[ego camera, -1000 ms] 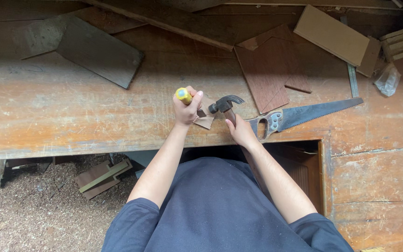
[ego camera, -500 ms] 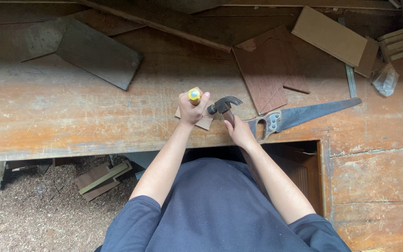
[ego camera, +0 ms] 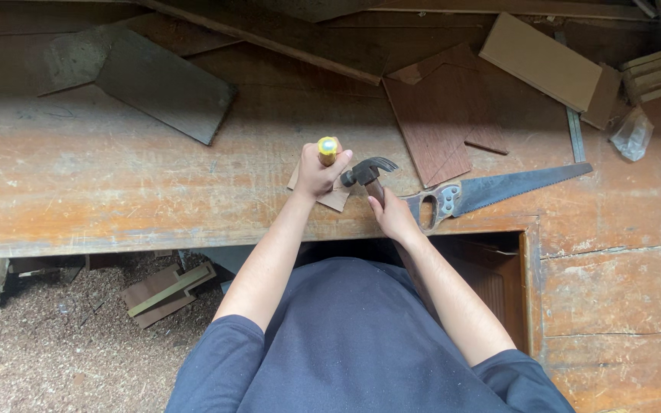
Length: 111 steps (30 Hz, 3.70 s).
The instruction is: The person uses a chisel and hammer to carve a small wooden piece on a workbench. They repeatedly strike the chisel to remove material and shape the wood, adjusting the chisel position as needed.
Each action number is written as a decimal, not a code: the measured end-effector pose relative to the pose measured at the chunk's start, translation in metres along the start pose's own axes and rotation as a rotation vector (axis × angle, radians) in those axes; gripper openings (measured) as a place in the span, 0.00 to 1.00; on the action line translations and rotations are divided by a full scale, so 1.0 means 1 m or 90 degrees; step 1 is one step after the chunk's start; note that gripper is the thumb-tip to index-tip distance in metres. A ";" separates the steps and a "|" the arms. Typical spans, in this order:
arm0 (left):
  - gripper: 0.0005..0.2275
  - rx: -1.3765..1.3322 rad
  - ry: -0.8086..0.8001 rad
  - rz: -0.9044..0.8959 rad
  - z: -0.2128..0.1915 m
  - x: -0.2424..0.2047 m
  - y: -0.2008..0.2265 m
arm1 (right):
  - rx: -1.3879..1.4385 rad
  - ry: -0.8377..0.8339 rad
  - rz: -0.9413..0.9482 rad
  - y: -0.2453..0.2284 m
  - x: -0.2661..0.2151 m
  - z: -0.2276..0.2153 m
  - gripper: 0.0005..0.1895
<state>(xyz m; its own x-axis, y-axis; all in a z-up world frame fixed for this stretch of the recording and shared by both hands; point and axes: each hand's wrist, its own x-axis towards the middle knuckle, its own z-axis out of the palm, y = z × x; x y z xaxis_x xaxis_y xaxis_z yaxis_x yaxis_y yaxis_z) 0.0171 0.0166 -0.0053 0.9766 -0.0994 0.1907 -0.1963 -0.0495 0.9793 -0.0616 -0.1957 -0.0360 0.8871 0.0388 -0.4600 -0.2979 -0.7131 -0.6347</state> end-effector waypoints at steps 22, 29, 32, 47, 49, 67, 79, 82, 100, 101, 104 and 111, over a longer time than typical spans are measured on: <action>0.11 0.038 -0.007 0.078 0.014 -0.013 0.014 | -0.017 0.023 -0.013 -0.034 -0.015 -0.041 0.17; 0.11 0.031 -0.014 0.084 0.013 -0.015 0.010 | 0.152 0.170 -0.265 -0.110 -0.084 -0.144 0.12; 0.10 0.028 -0.011 0.088 0.012 -0.016 0.011 | 0.194 0.205 -0.409 -0.138 -0.126 -0.169 0.09; 0.11 -0.135 0.076 -0.010 -0.018 -0.010 -0.018 | -0.273 0.077 -0.214 -0.139 -0.147 -0.102 0.18; 0.10 -0.169 0.072 -0.022 -0.020 -0.009 -0.021 | -0.225 0.133 -0.224 -0.143 -0.140 -0.105 0.17; 0.08 -0.048 -0.072 0.178 0.000 -0.008 -0.006 | -0.144 0.162 -0.311 -0.178 -0.133 -0.127 0.09; 0.04 0.015 -0.018 0.057 0.011 -0.013 0.001 | -0.052 0.150 -0.346 -0.141 -0.097 -0.151 0.14; 0.05 0.016 0.003 0.105 0.023 -0.017 0.005 | -0.033 0.185 -0.400 -0.128 -0.093 -0.152 0.12; 0.05 0.050 -0.019 0.154 0.040 -0.027 0.002 | -0.127 0.105 -0.313 -0.116 -0.102 -0.162 0.17; 0.04 0.049 -0.023 0.133 0.040 -0.029 0.004 | -0.099 0.128 -0.318 -0.110 -0.098 -0.159 0.16; 0.06 0.032 -0.027 0.113 0.041 -0.028 0.007 | -0.042 0.163 -0.303 -0.092 -0.074 -0.150 0.16; 0.09 0.000 -0.046 0.071 0.036 -0.021 0.015 | -0.101 0.032 -0.096 -0.044 -0.026 -0.092 0.17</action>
<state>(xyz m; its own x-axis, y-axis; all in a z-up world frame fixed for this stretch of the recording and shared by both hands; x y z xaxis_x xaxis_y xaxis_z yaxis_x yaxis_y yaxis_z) -0.0099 -0.0176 0.0031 0.9399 -0.1753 0.2929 -0.3032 -0.0347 0.9523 -0.0394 -0.2296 0.0613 0.9350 0.1213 -0.3333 -0.1047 -0.8035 -0.5860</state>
